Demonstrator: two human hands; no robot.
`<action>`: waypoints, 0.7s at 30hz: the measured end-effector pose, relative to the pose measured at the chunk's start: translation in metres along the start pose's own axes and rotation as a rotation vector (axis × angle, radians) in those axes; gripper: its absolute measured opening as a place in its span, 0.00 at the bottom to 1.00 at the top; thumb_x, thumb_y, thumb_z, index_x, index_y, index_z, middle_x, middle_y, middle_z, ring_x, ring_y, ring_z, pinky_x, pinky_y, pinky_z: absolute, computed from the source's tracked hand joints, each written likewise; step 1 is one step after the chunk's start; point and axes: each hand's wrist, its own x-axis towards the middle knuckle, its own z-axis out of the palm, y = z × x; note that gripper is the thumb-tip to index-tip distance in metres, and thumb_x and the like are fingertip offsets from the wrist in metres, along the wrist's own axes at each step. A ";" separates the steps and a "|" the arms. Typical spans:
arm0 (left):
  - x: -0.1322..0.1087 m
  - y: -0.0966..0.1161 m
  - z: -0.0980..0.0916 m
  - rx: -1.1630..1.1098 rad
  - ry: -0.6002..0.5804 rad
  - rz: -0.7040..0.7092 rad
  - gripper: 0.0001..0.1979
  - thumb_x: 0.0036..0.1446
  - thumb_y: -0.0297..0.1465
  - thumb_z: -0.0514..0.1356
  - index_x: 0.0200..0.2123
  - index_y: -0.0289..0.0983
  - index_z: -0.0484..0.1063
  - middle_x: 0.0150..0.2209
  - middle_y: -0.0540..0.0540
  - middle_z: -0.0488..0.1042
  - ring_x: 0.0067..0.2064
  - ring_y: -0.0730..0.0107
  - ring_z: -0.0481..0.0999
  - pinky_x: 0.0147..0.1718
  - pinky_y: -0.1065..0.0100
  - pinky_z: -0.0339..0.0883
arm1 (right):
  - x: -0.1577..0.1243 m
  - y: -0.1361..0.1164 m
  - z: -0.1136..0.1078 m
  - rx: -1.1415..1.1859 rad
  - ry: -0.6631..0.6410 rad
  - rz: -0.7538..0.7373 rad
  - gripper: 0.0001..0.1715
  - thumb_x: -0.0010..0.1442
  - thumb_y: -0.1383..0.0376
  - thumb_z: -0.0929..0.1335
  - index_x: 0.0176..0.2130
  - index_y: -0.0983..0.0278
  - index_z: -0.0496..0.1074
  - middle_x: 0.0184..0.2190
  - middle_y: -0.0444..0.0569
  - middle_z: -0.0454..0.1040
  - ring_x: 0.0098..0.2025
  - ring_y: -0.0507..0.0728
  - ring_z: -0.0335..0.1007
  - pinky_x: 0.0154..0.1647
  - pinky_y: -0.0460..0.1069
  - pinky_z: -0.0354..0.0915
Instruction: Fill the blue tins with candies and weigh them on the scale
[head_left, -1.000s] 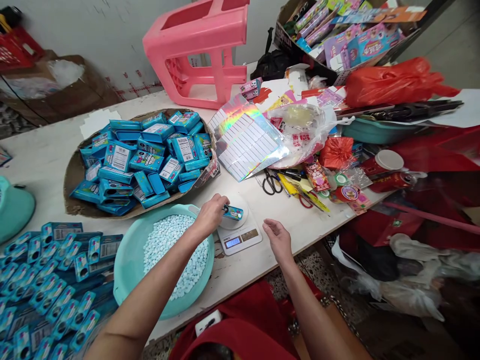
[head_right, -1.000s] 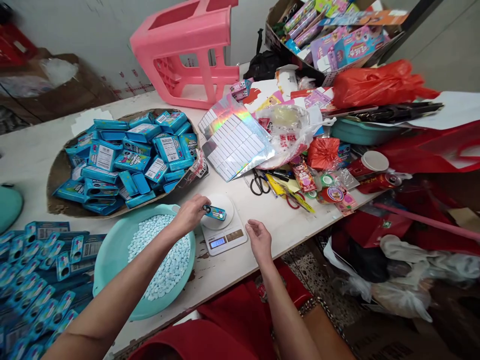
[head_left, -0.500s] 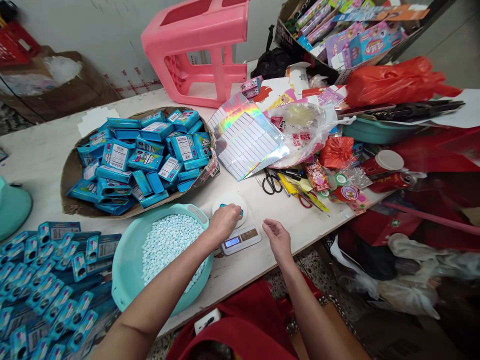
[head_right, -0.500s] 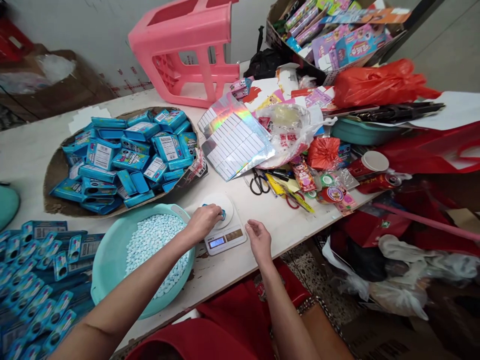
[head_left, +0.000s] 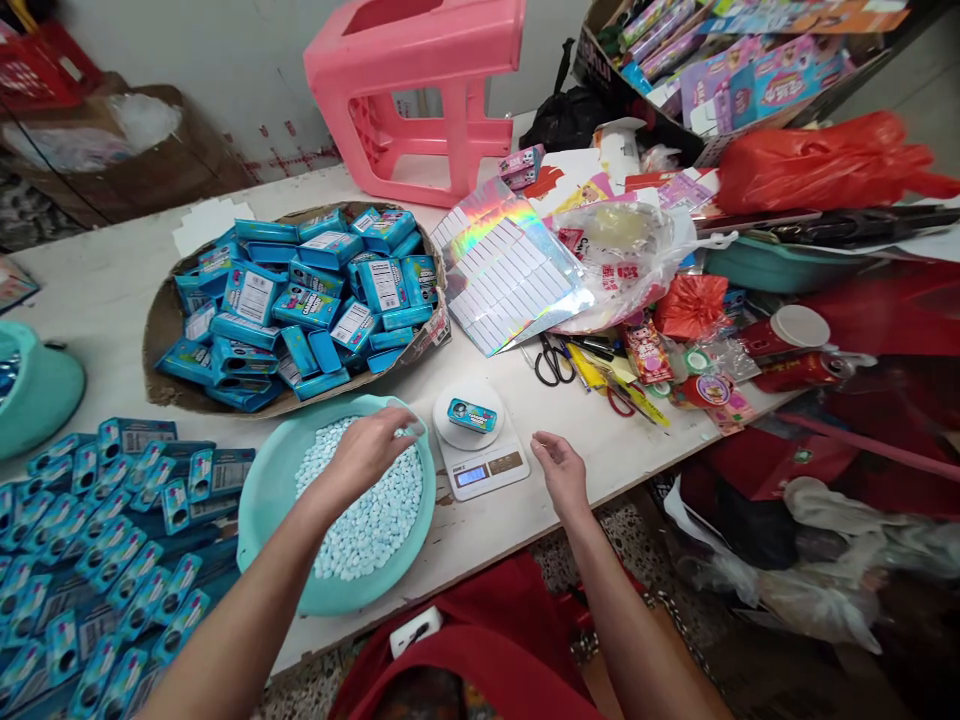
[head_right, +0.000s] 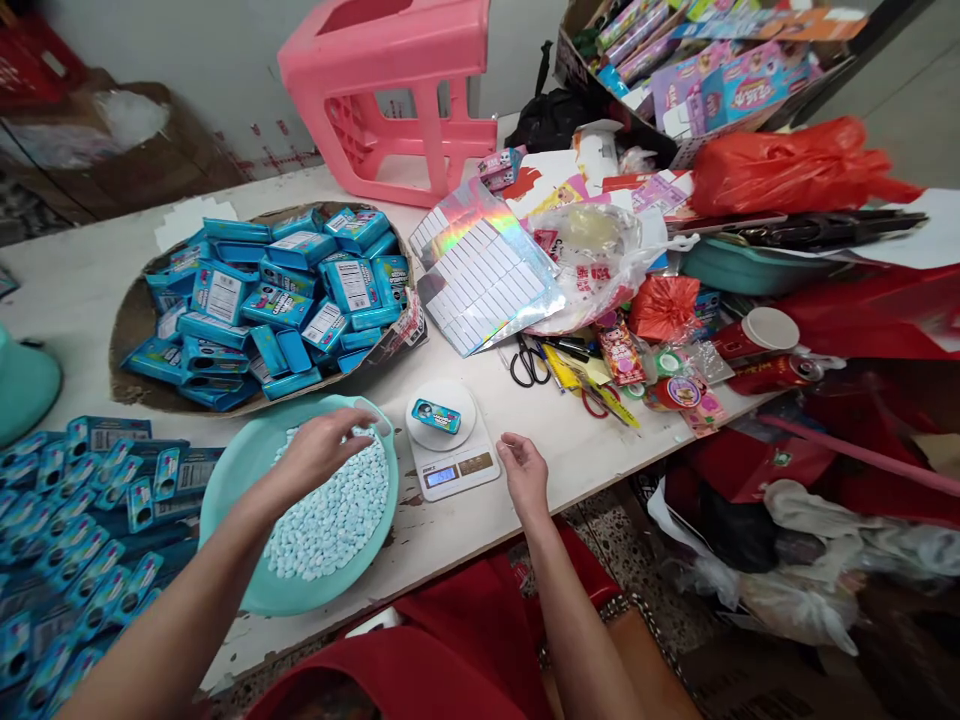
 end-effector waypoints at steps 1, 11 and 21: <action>0.009 0.005 0.009 0.051 -0.009 0.063 0.15 0.50 0.31 0.61 0.44 0.43 0.72 0.43 0.44 0.73 0.40 0.59 0.72 0.39 0.65 0.61 | -0.001 -0.001 0.003 -0.002 -0.007 -0.007 0.23 0.48 0.52 0.71 0.39 0.64 0.73 0.39 0.54 0.77 0.42 0.60 0.72 0.48 0.58 0.66; 0.060 0.026 0.082 0.410 -0.208 0.242 0.16 0.54 0.28 0.56 0.47 0.40 0.66 0.46 0.40 0.68 0.48 0.56 0.66 0.43 0.59 0.62 | -0.010 -0.020 0.015 -0.034 -0.036 -0.035 0.22 0.49 0.54 0.71 0.40 0.65 0.72 0.41 0.55 0.76 0.43 0.59 0.71 0.49 0.57 0.65; -0.113 0.008 -0.065 0.027 0.054 -0.025 0.19 0.54 0.42 0.58 0.46 0.40 0.65 0.40 0.49 0.72 0.39 0.65 0.70 0.37 0.68 0.61 | -0.046 -0.039 0.039 -0.131 -0.101 -0.058 0.24 0.48 0.54 0.72 0.41 0.65 0.72 0.40 0.53 0.76 0.43 0.59 0.71 0.51 0.58 0.63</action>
